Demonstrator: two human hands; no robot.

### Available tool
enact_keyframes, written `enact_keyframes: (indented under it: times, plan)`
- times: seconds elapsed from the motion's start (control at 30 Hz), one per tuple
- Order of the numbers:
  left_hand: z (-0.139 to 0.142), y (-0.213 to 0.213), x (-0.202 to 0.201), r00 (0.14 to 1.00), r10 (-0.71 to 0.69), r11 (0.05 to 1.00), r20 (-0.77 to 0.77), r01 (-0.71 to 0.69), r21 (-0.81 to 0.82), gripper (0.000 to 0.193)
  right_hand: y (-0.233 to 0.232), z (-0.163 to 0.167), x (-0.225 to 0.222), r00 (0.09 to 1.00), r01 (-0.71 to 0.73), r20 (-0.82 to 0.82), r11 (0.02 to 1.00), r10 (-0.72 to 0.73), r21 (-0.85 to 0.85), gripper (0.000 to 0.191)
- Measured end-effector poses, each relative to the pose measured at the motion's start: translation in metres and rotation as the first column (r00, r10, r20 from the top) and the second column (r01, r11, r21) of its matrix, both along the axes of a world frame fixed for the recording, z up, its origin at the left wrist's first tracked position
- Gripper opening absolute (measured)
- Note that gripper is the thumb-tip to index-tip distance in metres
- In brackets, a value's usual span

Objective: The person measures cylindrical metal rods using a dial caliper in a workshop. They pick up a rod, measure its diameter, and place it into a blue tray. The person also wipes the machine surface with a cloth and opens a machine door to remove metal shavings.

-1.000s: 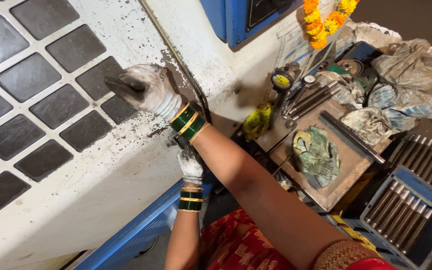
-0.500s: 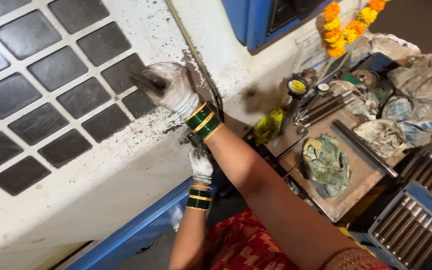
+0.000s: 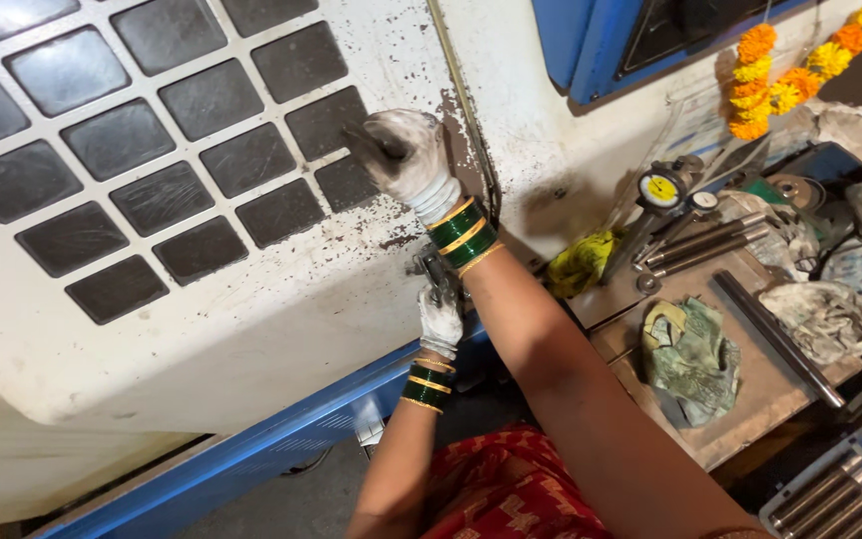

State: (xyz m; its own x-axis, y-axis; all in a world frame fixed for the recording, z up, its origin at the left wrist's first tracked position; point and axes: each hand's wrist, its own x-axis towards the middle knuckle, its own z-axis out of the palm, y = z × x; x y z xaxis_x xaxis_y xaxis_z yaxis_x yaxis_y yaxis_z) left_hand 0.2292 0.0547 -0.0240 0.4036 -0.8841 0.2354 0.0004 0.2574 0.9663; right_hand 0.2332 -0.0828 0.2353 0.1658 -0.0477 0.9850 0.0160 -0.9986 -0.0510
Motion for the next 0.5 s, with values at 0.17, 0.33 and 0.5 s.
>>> enact_keyframes:
  times: [0.17,0.33,0.5]
  plan:
    - [0.0,0.0,-0.001,1.0,0.011,0.999,0.016,-0.01,-0.042,0.049,0.001,0.003,-0.003,0.998,-0.034,-0.057,0.998,0.037,0.046,0.02]
    - [-0.003,0.0,-0.003,0.998,0.008,0.999,-0.068,-0.01,-0.035,0.042,0.011,0.011,-0.008,0.996,-0.053,-0.06,0.992,0.061,0.118,0.016]
    - [-0.003,-0.002,-0.001,0.998,-0.018,0.999,-0.053,0.016,-0.039,0.038,0.02,0.021,-0.011,0.999,0.0,-0.055,0.998,0.003,0.062,0.011]
